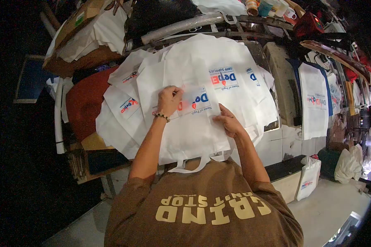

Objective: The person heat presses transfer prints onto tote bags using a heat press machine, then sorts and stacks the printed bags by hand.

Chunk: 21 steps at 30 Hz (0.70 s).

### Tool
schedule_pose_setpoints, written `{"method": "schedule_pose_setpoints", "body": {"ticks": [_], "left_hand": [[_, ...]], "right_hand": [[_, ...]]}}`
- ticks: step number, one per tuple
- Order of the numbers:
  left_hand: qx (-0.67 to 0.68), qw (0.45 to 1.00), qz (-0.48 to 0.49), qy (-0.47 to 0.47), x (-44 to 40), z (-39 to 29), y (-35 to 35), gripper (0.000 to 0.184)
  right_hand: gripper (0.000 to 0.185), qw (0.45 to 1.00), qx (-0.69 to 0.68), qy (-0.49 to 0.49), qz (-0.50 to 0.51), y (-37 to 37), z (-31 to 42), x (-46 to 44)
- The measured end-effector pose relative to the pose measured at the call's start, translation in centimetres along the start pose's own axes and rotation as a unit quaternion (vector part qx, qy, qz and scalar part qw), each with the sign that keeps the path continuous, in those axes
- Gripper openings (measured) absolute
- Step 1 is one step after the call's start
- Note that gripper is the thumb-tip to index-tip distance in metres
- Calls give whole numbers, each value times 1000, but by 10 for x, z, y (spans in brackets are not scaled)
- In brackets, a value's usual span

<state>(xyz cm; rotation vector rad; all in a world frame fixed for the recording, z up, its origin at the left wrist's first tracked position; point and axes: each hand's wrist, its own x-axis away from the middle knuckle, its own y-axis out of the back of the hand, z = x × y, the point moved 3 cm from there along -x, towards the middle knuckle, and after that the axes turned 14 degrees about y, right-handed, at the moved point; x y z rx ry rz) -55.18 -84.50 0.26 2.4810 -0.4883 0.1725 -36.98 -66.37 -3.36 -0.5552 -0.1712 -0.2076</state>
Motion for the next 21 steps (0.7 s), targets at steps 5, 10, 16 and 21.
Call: {"method": "schedule_pose_setpoints", "body": {"ticks": [5, 10, 16, 21], "left_hand": [[-22, 998, -31, -42, -8, 2, 5, 14], [-37, 998, -45, -32, -11, 6, 12, 15], [-76, 980, -137, -124, -29, 12, 30, 14], [-102, 978, -137, -119, -45, 22, 43, 15]], "right_hand": [[60, 1000, -5, -5, -22, 6, -6, -2], [62, 1000, 4, -6, -16, 4, -3, 0], [62, 999, 14, -7, -30, -3, 3, 2], [62, 1000, 6, -16, -26, -2, 2, 2]]}}
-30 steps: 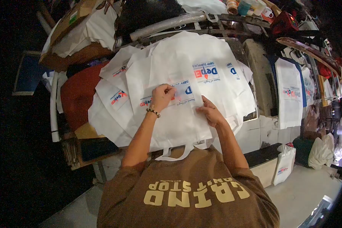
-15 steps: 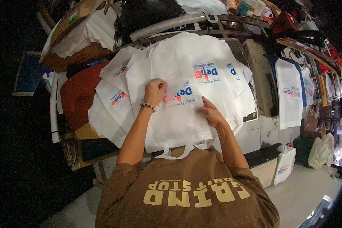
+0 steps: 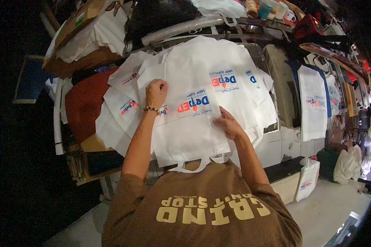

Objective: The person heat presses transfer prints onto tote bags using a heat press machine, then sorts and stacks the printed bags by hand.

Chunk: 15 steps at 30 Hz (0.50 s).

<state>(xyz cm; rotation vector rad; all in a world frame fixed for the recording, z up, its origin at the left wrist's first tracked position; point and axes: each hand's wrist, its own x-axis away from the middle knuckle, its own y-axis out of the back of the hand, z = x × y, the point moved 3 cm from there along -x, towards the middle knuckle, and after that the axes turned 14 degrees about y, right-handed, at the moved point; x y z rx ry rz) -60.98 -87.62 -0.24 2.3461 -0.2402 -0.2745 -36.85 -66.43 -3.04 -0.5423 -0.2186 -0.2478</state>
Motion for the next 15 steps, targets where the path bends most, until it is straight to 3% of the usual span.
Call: {"method": "schedule_pose_setpoints", "body": {"ticks": [6, 11, 15], "left_hand": [[-40, 998, -50, -27, -21, 11, 15, 14], [32, 999, 19, -6, -32, 23, 16, 14], [-29, 999, 7, -11, -37, 23, 26, 13]], "right_hand": [[62, 1000, 7, 6, 9, 1, -2, -2], [64, 999, 38, 3, 3, 6, -7, -4], [58, 1000, 23, 0, -11, 2, -2, -1]]}}
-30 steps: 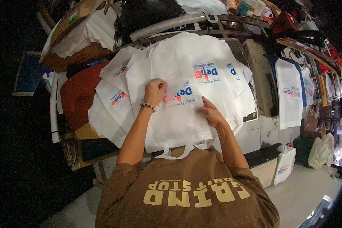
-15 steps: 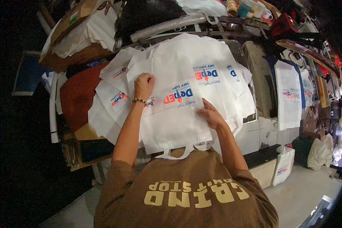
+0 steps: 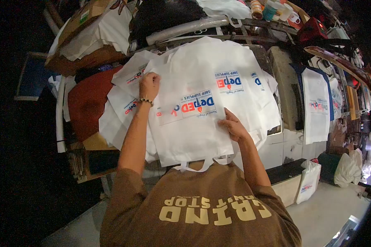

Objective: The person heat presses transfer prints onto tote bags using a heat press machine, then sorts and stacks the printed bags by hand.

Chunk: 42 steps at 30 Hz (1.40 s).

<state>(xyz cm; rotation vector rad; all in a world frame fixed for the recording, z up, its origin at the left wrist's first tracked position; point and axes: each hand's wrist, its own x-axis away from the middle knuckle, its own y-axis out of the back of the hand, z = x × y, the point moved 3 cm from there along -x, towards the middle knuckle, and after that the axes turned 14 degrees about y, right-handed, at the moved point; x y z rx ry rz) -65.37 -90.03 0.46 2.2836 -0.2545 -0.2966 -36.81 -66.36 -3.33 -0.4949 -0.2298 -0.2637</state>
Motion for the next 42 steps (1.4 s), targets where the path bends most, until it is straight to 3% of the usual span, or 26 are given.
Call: {"method": "schedule_pose_setpoints", "body": {"ticks": [6, 9, 11, 12, 18, 20, 22, 24, 25, 26, 28, 29, 32, 33, 34, 35, 36, 37, 38, 39, 42], "left_hand": [[6, 1000, -4, -15, -19, 14, 9, 12], [-5, 998, -60, 8, -34, 30, 15, 13], [-46, 994, -95, -38, -40, 30, 25, 14], [-10, 999, -30, 9, -43, 34, 24, 16], [53, 995, -86, 15, -84, 99, 48, 19], [64, 995, -79, -1, -82, 89, 80, 18], [84, 991, -94, 38, -88, 104, 109, 14], [120, 979, -115, 121, -66, 78, 145, 14], [44, 983, -172, 38, -54, 67, 162, 13], [72, 977, -127, 155, -52, 76, 172, 15], [182, 961, -132, 160, -34, 94, 195, 26], [4, 961, -110, 254, 36, -50, 224, 28], [-70, 982, -91, 147, 13, 52, 267, 36], [-47, 968, -231, 81, -13, 98, 274, 38], [-41, 967, -232, 101, -22, 133, 284, 36], [-38, 963, -236, 123, -40, 140, 289, 36], [-4, 959, -276, 59, -22, 87, 275, 27], [14, 966, -257, 37, -24, 63, 257, 27], [1, 984, -178, 10, -28, 47, 237, 26], [-24, 996, -90, -3, -69, 70, 219, 25], [14, 999, 7, -42, -95, 79, 177, 32]], "right_hand": [[59, 1000, -5, 17, 9, 14, -20, -6], [60, 1000, 17, 0, 8, 7, -12, -5], [60, 1000, 5, 4, -19, 10, -15, -6], [60, 1000, 6, 5, -19, 12, -16, -6], [61, 1000, 18, 18, 10, 2, -6, -2], [61, 1000, 19, 11, -2, 2, -4, -3], [61, 998, 52, 44, -6, -6, 0, -2], [63, 989, 125, 80, -23, -17, 13, 6], [65, 982, 165, 85, -40, -21, 21, 14], [68, 975, 183, 127, -14, -6, 8, 8], [60, 978, 118, 171, 17, -29, 52, 34], [57, 974, 94, 203, 24, -47, 79, 53], [52, 961, 97, 247, -71, -40, 126, 112], [52, 952, 111, 263, -114, -27, 133, 133], [54, 940, 85, 284, -170, -11, 137, 158], [55, 924, 56, 307, -220, 4, 143, 180], [59, 910, 7, 325, -255, 14, 149, 206], [59, 896, 11, 341, -283, 30, 149, 231], [60, 874, -4, 367, -319, 52, 146, 254], [61, 856, -16, 374, -355, 52, 141, 232], [61, 799, -32, 424, -424, 103, 133, 309]]}}
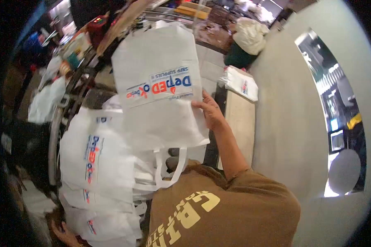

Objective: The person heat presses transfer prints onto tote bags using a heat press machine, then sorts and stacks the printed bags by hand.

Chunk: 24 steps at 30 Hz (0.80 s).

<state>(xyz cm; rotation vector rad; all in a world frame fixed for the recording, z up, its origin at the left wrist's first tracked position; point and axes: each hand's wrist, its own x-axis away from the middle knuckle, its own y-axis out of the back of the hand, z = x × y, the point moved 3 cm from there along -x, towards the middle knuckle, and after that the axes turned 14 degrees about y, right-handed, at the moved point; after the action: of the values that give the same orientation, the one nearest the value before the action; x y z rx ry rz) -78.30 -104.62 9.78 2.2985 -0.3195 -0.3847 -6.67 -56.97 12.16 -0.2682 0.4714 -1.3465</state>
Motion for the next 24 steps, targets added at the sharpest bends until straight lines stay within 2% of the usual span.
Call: {"method": "schedule_pose_setpoints", "body": {"ticks": [4, 6, 9, 10, 11, 13, 14, 15, 17, 18, 19, 20, 22, 23, 24], "left_hand": [[63, 993, 91, -39, -42, 28, -73, 44], [54, 968, 238, -57, -9, -31, -107, 43], [-237, 933, 249, -105, 141, -288, -119, 42], [-282, 924, 242, -86, 168, -331, -139, 50], [-284, 924, 239, -95, 177, -352, -159, 50], [-164, 920, 329, -131, 211, -397, -221, 42], [-139, 924, 345, -84, 234, -429, -247, 36], [-140, 925, 343, -88, 250, -451, -274, 36], [-221, 884, 404, -80, 280, -497, -330, 36], [-230, 865, 423, -141, 299, -516, -354, 37], [-219, 854, 457, -119, 303, -515, -382, 37], [-224, 850, 461, -119, 314, -519, -408, 37], [-145, 813, 564, -12, 336, -528, -454, 38], [-157, 796, 580, -75, 346, -535, -471, 38], [-189, 784, 586, -80, 351, -523, -488, 38]], "right_hand": [[60, 992, 2, 78, -95, 78, 5, -7], [55, 977, 4, 140, -161, 131, 19, -23], [53, 954, -27, 198, -224, 236, 24, -62], [50, 944, -42, 206, -252, 261, 34, -73], [50, 941, -47, 211, -259, 297, 36, -89], [50, 910, -60, 270, -310, 371, 45, -126], [51, 903, -67, 301, -300, 400, 52, -142], [51, 901, -70, 303, -302, 430, 58, -159], [53, 870, -80, 331, -357, 500, 65, -182], [55, 867, -91, 335, -357, 545, 49, -209], [55, 865, -89, 331, -365, 581, 39, -219], [56, 839, -100, 343, -411, 618, 29, -228], [56, 799, -124, 353, -470, 691, -1, -240], [56, 801, -126, 347, -472, 711, -9, -245], [55, 776, -121, 332, -523, 731, -21, -246]]}}
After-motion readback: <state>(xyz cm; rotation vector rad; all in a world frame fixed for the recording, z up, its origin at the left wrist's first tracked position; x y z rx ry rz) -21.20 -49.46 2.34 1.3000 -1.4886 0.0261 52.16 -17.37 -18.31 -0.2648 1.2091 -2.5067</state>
